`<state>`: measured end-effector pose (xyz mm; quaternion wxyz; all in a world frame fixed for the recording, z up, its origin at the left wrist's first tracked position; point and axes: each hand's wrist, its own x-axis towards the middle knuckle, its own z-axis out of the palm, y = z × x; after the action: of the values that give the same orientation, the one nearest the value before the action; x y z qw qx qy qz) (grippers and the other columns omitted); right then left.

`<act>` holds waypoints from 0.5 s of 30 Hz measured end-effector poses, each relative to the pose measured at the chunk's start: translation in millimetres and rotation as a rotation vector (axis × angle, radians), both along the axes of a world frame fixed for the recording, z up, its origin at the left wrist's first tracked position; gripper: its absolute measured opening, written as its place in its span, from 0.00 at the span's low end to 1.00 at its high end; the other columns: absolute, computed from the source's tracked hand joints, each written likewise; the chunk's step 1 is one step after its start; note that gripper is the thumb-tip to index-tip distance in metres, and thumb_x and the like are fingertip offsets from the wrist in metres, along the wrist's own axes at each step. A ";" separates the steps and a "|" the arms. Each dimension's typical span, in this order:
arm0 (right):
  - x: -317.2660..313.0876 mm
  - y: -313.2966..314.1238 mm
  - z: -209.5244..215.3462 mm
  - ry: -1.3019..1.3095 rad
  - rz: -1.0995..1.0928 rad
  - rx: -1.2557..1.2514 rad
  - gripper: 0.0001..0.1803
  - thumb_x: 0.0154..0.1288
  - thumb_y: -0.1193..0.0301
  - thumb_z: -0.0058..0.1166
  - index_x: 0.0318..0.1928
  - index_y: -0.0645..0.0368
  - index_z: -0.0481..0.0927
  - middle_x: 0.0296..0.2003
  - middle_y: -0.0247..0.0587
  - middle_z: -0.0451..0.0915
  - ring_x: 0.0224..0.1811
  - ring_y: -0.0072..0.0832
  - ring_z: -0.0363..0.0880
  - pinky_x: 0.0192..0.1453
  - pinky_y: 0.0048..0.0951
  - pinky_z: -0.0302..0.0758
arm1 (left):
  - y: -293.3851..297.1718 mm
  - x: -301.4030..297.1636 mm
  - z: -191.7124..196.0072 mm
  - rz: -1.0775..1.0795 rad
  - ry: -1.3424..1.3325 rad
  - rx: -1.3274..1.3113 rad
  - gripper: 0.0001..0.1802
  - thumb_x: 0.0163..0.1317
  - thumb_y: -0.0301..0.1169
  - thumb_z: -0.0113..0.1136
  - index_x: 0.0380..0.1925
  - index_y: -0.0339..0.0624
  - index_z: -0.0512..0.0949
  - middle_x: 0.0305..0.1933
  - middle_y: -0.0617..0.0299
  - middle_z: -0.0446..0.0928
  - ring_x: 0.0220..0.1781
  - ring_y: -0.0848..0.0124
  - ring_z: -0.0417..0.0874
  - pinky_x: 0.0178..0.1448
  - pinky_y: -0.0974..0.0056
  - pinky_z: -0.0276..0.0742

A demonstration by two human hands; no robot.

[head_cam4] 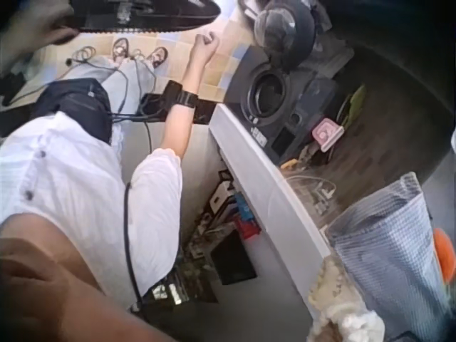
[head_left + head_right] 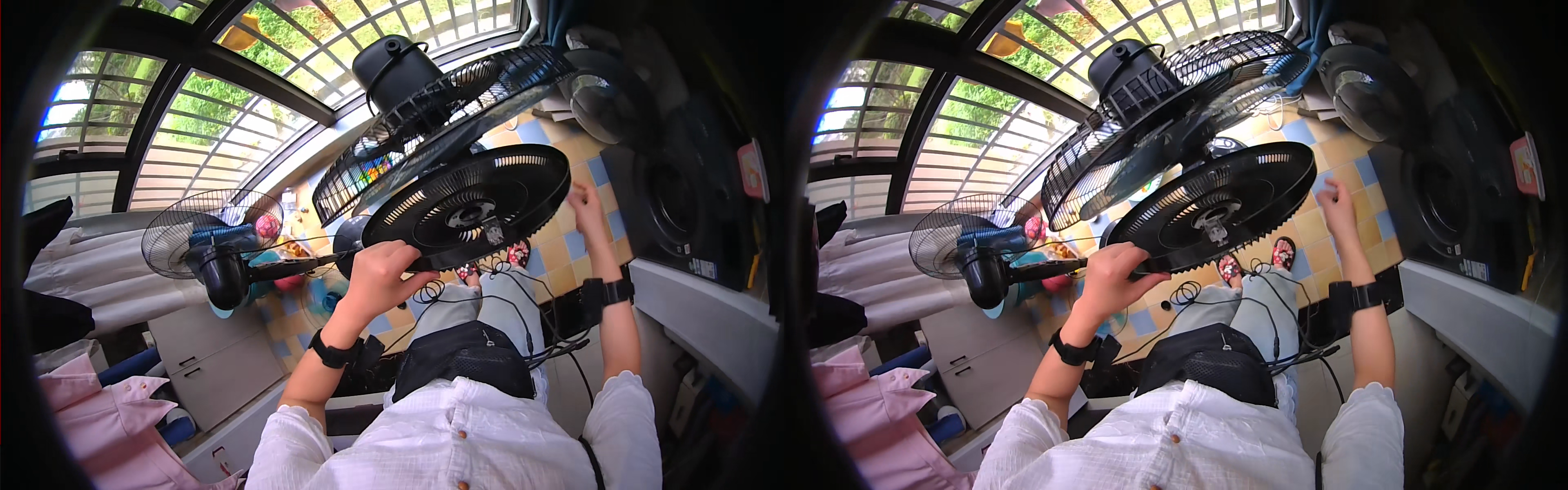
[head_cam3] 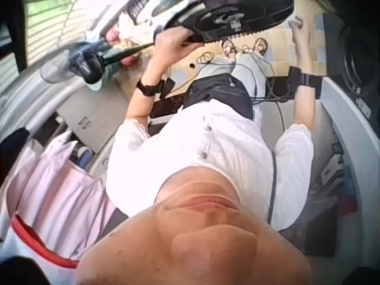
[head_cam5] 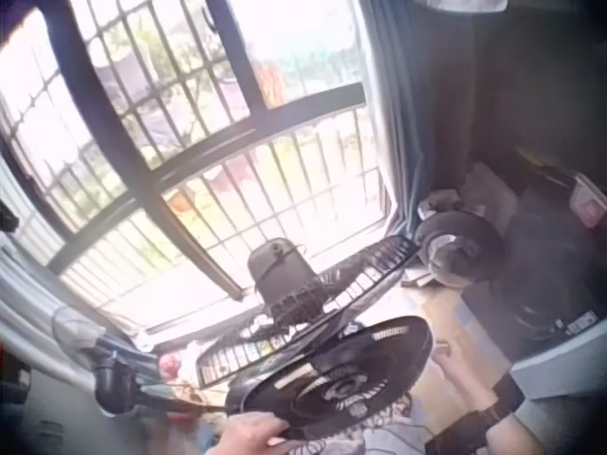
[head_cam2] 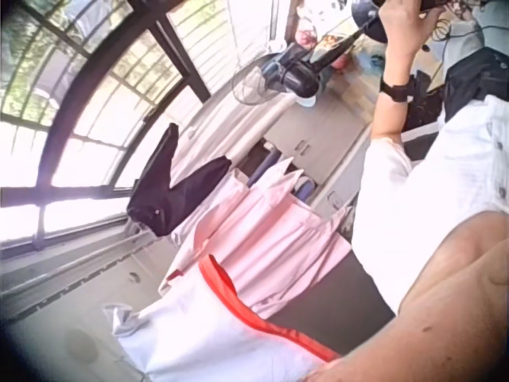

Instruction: Assembling the grill and blades of a pedestal fan.

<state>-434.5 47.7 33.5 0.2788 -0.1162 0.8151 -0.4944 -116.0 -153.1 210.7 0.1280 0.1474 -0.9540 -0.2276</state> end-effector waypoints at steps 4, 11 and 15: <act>-12.1 2.7 -84.0 -0.764 0.215 0.076 0.25 0.53 0.73 0.56 0.53 0.55 0.68 0.35 0.39 0.78 0.15 0.18 0.66 0.14 0.22 0.58 | 1.6 -19.2 22.9 0.015 -0.008 0.054 0.18 0.38 0.40 0.73 0.20 0.41 0.74 0.17 0.62 0.68 0.18 0.64 0.73 0.21 0.65 0.65; 11.6 -63.7 -128.0 -0.962 0.173 -0.119 0.26 0.52 0.73 0.56 0.54 0.55 0.68 0.36 0.40 0.78 0.16 0.19 0.66 0.15 0.23 0.58 | 4.6 -33.6 47.1 0.058 -0.006 0.094 0.19 0.36 0.38 0.75 0.19 0.41 0.74 0.14 0.63 0.66 0.16 0.66 0.70 0.19 0.66 0.61; 19.3 -100.8 -144.7 -0.970 0.106 -0.187 0.26 0.52 0.73 0.56 0.54 0.55 0.68 0.36 0.40 0.78 0.16 0.19 0.66 0.15 0.23 0.59 | -1.8 -45.6 57.5 0.095 -0.068 0.033 0.18 0.34 0.36 0.76 0.18 0.42 0.75 0.14 0.64 0.66 0.15 0.68 0.67 0.19 0.67 0.60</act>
<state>-415.2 -53.1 -111.2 0.6390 0.0617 0.5366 -0.5476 -161.6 -154.9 268.3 0.1037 0.2024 -0.9459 -0.2316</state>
